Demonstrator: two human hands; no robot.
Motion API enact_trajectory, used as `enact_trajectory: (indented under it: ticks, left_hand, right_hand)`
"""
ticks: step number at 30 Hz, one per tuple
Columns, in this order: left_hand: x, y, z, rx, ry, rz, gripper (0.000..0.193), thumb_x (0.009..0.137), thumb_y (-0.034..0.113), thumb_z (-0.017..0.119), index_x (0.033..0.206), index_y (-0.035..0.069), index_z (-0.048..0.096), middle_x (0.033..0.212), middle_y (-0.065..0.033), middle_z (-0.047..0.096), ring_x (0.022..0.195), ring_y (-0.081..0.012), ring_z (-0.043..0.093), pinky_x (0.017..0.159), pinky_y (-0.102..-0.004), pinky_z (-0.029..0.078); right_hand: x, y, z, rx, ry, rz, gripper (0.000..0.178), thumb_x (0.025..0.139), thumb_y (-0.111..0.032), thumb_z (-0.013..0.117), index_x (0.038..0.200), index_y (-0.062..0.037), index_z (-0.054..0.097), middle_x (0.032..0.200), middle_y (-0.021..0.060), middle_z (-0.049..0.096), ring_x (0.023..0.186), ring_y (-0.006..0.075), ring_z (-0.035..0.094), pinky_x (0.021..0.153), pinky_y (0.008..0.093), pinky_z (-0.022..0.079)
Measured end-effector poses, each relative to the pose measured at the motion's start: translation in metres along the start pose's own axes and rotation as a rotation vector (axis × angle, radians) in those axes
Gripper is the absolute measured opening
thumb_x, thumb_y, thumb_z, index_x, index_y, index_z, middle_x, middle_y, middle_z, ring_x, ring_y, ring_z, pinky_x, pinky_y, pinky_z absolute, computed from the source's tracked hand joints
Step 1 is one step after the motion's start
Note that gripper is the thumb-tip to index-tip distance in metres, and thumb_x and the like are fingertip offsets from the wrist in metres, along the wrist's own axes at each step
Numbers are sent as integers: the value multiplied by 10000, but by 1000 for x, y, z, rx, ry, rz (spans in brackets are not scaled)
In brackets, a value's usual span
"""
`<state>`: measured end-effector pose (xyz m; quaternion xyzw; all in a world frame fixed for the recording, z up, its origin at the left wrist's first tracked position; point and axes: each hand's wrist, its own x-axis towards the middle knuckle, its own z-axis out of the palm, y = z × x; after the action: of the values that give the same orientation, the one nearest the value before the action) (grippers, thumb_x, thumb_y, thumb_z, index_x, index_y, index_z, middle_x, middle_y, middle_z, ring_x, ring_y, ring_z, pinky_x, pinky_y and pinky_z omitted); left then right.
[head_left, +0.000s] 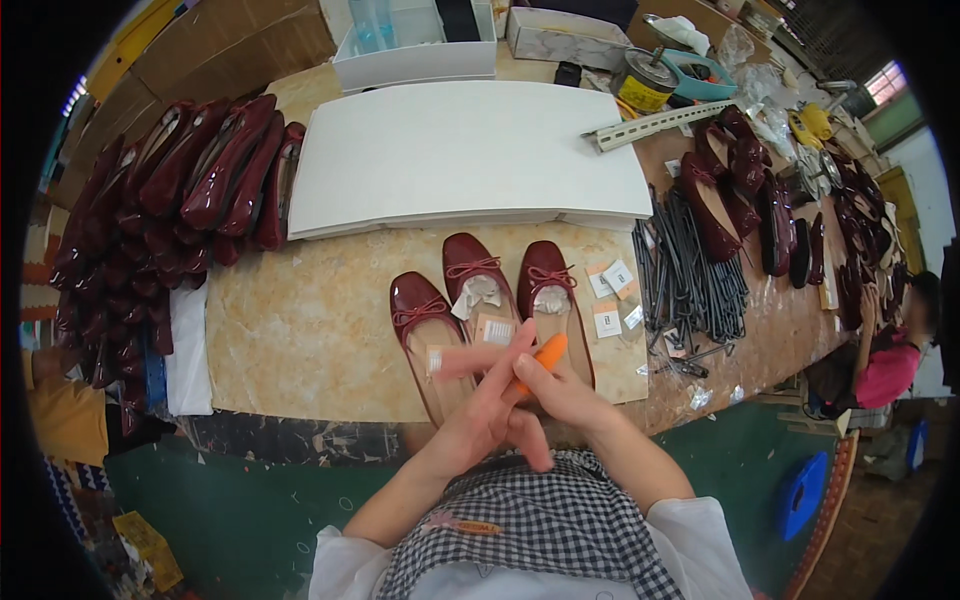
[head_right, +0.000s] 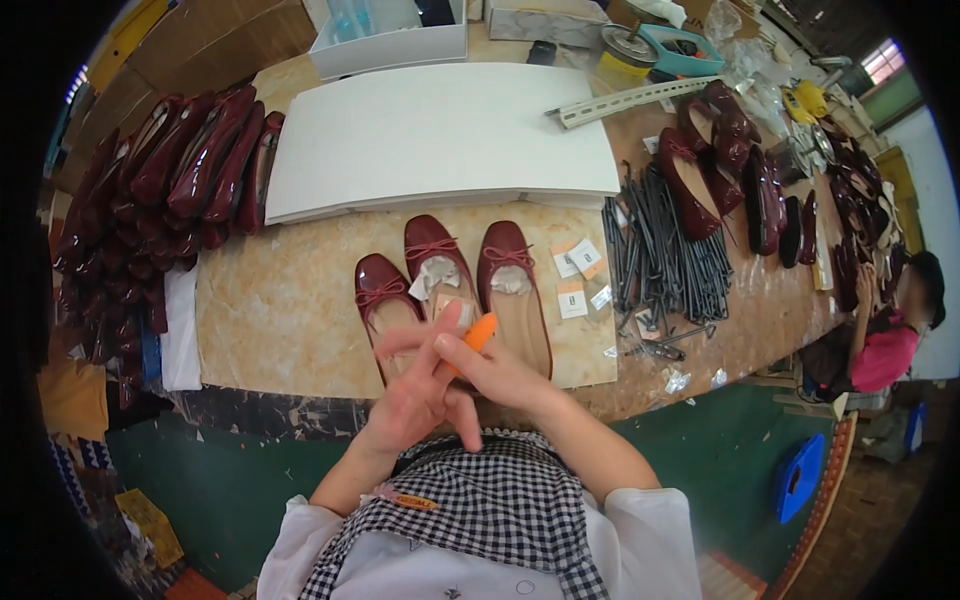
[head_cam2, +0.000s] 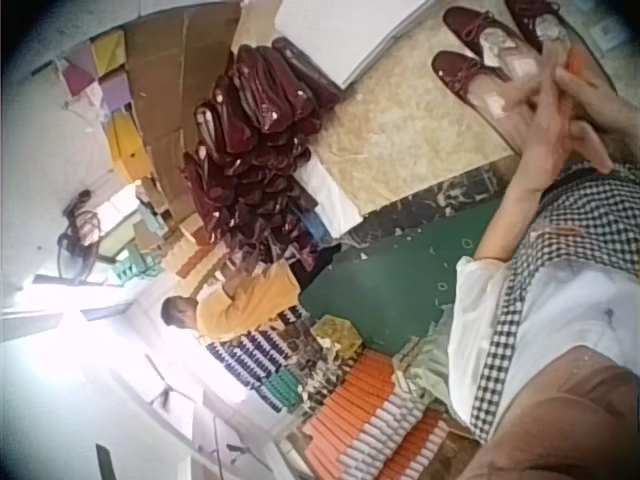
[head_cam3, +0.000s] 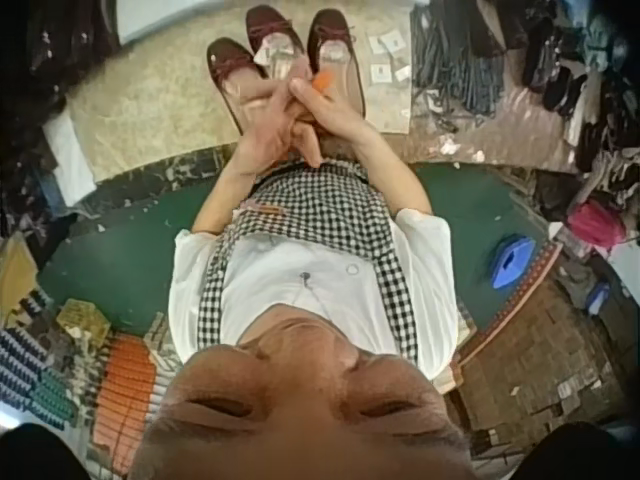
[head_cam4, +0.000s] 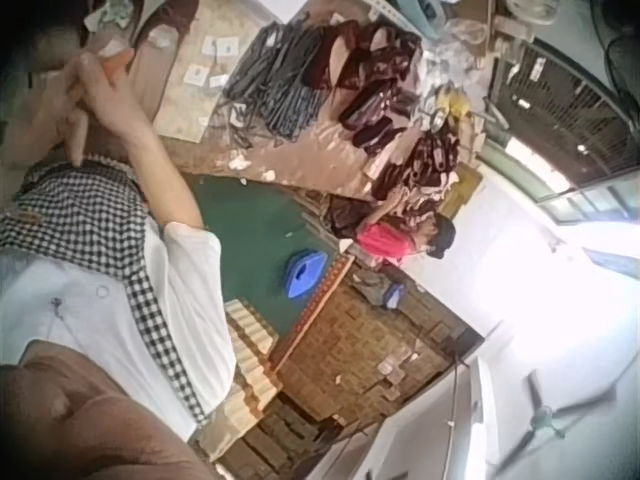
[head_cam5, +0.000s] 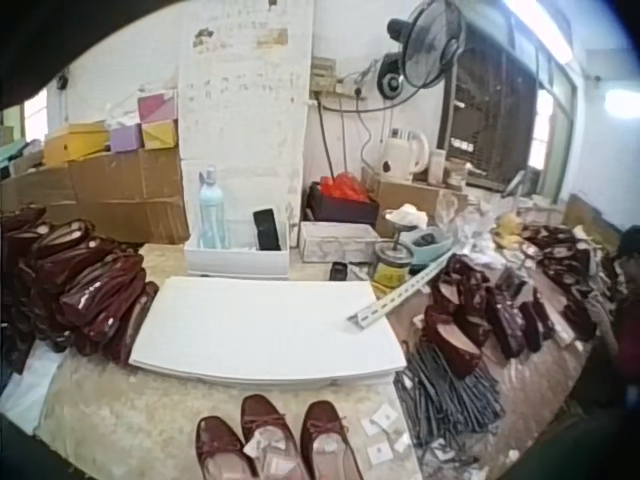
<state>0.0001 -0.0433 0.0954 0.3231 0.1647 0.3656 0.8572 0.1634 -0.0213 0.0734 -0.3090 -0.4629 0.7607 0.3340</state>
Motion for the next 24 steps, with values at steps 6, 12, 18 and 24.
enact_trajectory:
  ticks: [6, 12, 18, 24]
  left_hand:
    - [10, -12, 0, -646, -425, -23, 1028, 830, 721, 449, 1494, 210, -147, 1400, -239, 417, 670, -253, 656, 512, -342, 560]
    - [96, 63, -31, 150, -66, 77, 607, 976, 412, 433, 1489, 131, 271, 1415, -150, 449, 746, -229, 684, 709, -331, 557]
    - [187, 114, -144, 2388, 699, -2, 496, 961, 360, 446, 1436, 225, 400, 1480, -248, 301, 1378, -311, 304, 1099, -385, 288]
    - [196, 102, -152, 1779, 515, -55, 498, 905, 380, 538, 1367, 201, 491, 1439, -245, 351, 1372, -364, 287, 1069, -626, 222]
  right_hand:
    - [-27, -26, 16, -72, -75, 251, 519, 968, -390, 504, 1293, 14, 479, 1182, 123, 602, 1071, 197, 569, 915, 317, 460]
    - [-30, 2, -42, -15, 222, -116, 577, 957, -324, 517, 1400, 20, 379, 1311, 153, 524, 1230, 221, 481, 1024, 350, 389]
    - [-38, -20, -42, 146, 332, -104, 510, 956, -214, 503, 1395, 21, 393, 1300, 146, 528, 1209, 251, 497, 1007, 385, 403]
    - [-34, -17, -36, 102, 410, -130, 603, 945, -240, 527, 1461, -39, 290, 1390, 168, 431, 1219, 267, 483, 981, 406, 430]
